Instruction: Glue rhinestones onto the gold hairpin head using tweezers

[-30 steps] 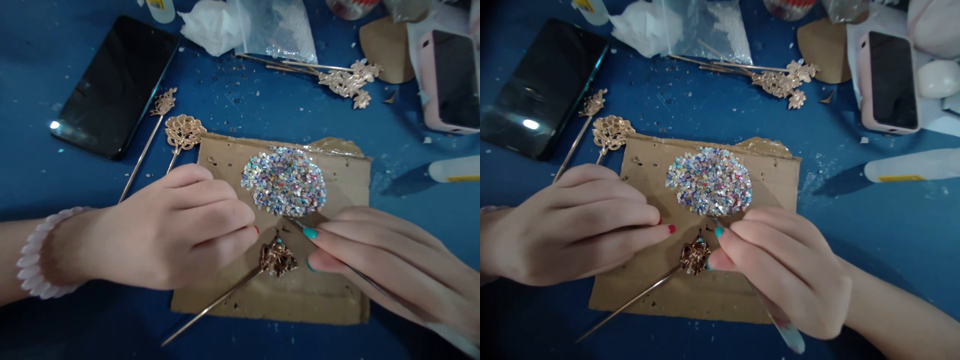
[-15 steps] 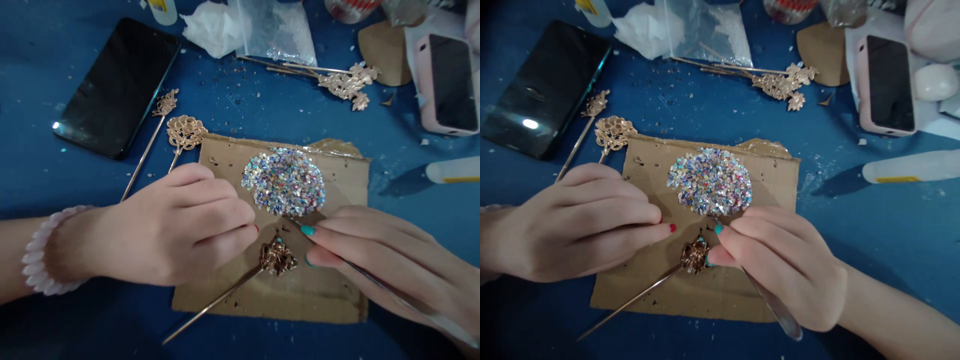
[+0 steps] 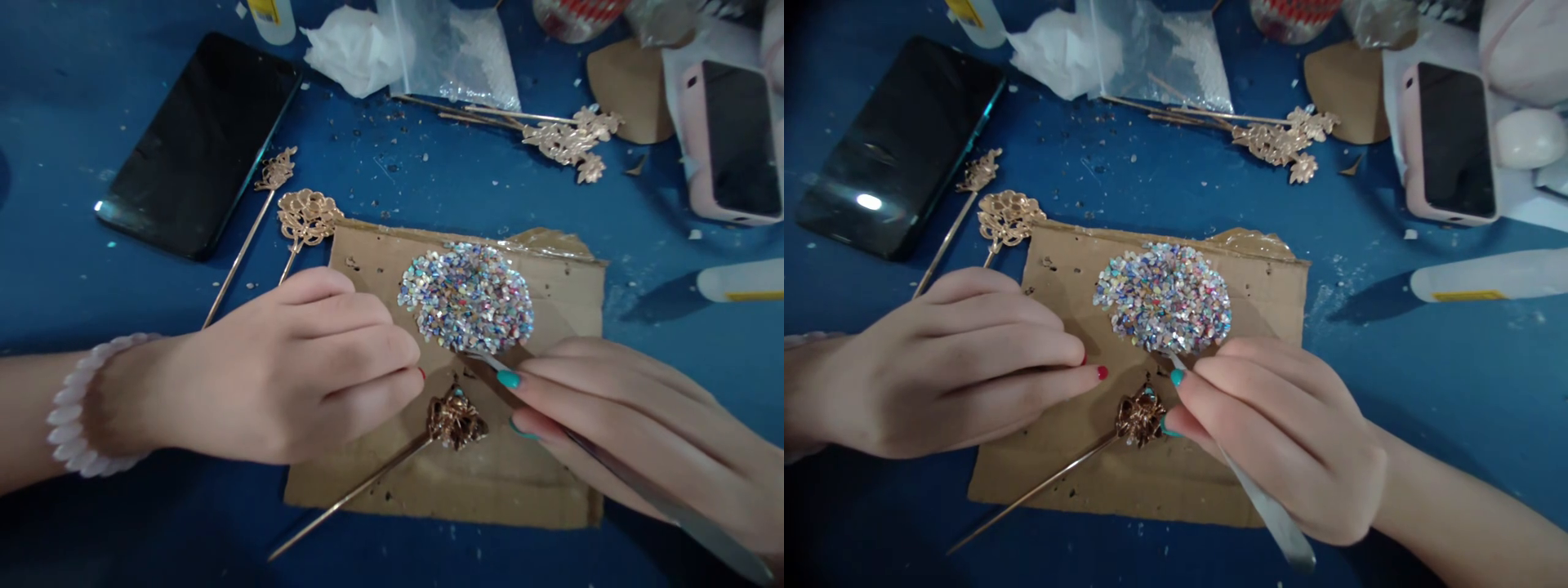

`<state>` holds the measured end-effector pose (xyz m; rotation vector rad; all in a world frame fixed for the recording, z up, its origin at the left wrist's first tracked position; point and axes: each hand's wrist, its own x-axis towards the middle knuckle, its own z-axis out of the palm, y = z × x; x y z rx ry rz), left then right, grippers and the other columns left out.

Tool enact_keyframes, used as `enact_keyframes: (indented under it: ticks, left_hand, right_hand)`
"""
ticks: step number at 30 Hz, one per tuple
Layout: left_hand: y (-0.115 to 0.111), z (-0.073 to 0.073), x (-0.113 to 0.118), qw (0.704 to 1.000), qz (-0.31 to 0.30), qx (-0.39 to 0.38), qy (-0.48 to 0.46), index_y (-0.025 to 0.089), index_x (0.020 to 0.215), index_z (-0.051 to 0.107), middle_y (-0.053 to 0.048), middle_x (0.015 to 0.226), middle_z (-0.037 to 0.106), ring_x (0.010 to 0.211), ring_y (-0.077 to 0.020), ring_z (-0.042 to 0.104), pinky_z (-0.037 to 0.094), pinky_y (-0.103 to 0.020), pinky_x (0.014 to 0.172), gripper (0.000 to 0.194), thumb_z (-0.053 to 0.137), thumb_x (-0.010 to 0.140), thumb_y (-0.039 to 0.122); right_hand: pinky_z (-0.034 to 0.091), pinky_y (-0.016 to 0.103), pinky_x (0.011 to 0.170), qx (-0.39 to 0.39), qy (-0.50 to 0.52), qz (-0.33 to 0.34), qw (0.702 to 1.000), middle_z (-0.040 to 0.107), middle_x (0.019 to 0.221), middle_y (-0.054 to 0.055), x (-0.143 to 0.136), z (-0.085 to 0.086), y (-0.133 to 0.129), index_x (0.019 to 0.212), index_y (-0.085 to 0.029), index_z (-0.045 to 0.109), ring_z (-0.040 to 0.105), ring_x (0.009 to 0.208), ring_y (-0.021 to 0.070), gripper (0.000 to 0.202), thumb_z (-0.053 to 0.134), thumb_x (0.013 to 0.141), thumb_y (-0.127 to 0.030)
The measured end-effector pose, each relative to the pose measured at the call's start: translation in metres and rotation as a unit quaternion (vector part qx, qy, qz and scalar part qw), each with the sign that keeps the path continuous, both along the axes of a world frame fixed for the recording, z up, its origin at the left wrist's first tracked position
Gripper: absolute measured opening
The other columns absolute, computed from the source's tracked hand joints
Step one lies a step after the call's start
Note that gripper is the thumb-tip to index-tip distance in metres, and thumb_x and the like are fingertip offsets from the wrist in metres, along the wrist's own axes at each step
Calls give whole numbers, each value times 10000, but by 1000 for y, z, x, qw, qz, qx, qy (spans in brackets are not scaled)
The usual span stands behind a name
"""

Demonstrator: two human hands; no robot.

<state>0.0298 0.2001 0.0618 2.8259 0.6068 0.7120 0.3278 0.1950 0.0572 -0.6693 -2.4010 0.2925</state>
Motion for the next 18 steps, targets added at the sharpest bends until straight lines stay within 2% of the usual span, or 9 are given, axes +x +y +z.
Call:
enact_keyframes:
  ticks: [5,7,9,12,16,18]
  left_hand:
    - [0,-1,0,1000,-3,3,7,157,1052,677,-12,967,740,861,-160,635,433,-363,800,232,459,1012,89]
    - [1,-1,0,1000,-1,4,4,158,1043,673,-14,966,738,865,-158,637,433,-359,797,220,465,1013,90]
    - [2,-1,0,1000,6,3,4,169,1010,670,-3,939,731,845,-147,635,430,-348,786,213,471,1015,94]
    - [3,-1,0,1000,18,12,18,185,941,663,16,880,710,815,-135,624,422,-336,766,237,461,1018,87]
    - [3,1,1,999,24,27,16,194,916,666,25,875,711,806,-124,623,432,-327,757,266,445,1038,112]
    - [2,4,1,999,-3,38,9,192,898,671,27,859,715,775,-119,627,440,-328,741,303,417,1043,111]
  right_hand:
    - [686,306,724,-70,-67,-13,995,779,845,-32,-7,17,0,941,-328,761,748,729,186,167,760,856,-183]
    - [688,329,700,-98,-51,-46,993,776,853,-22,-14,21,-3,944,-336,761,753,769,209,116,776,857,-262]
    - [688,354,698,-120,-21,-91,988,773,873,-2,-25,20,-9,959,-334,762,759,836,239,100,774,862,-358]
    - [687,353,710,-135,-5,-107,985,770,886,5,-38,15,-15,961,-331,765,761,892,252,142,773,858,-429]
    - [685,326,715,-136,2,-109,985,771,877,-5,-38,11,-14,965,-330,768,769,900,247,132,765,869,-419]
    - [682,302,712,-136,5,-116,984,775,879,-13,-30,10,-12,976,-325,766,775,877,231,101,737,899,-383]
